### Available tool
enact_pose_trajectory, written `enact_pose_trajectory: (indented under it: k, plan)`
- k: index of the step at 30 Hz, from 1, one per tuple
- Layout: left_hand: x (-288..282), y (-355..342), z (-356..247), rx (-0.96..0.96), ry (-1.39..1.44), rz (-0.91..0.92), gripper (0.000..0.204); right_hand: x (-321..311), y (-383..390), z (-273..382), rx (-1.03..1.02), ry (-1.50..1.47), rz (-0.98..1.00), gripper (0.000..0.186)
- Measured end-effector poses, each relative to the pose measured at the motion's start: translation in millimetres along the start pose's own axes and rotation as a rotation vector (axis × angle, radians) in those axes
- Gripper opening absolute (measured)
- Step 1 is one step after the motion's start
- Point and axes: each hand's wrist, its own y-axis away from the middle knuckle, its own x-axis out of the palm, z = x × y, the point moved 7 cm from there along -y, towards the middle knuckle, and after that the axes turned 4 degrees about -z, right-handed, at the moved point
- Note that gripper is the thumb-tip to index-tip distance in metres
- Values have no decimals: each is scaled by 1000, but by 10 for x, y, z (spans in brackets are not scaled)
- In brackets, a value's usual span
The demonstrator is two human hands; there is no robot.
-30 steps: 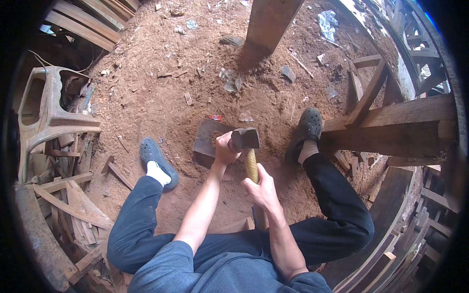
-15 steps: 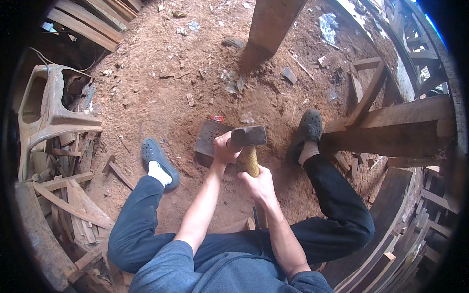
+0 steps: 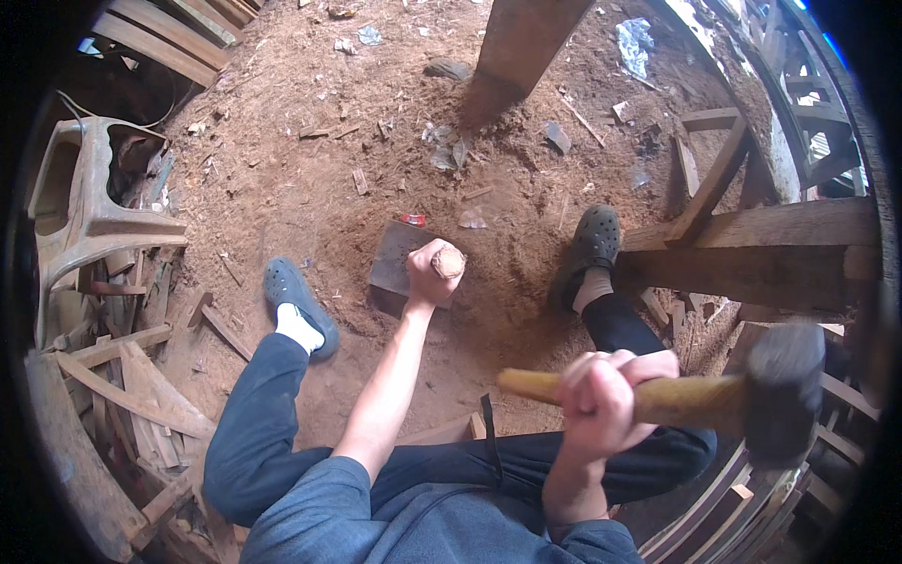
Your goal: The person sits on the ground and repeatedly strikes a small metal object with a hammer. The metal piece is held steady with the left hand while the right hand swings the hammer to hit it multiple times.
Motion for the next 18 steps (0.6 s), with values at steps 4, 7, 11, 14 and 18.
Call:
enact_pose_trajectory:
  k: [4,7,11,14,18]
  plan:
    - [-14,-18,-21,48,-8,-24,12,421,232,-913,72,1248,449,14]
    - [-59,6,-13,65,1,-30,12,294,223,-1129,344,1044,457,17]
    - [-31,50,47,28,-25,-9,7,-58,72,-609,301,527,115,13]
    - [3,54,70,35,-6,-30,13,-196,95,-493,135,172,-99,17]
    - [-3,53,19,133,-18,-25,12,8,401,-1444,527,1240,467,16]
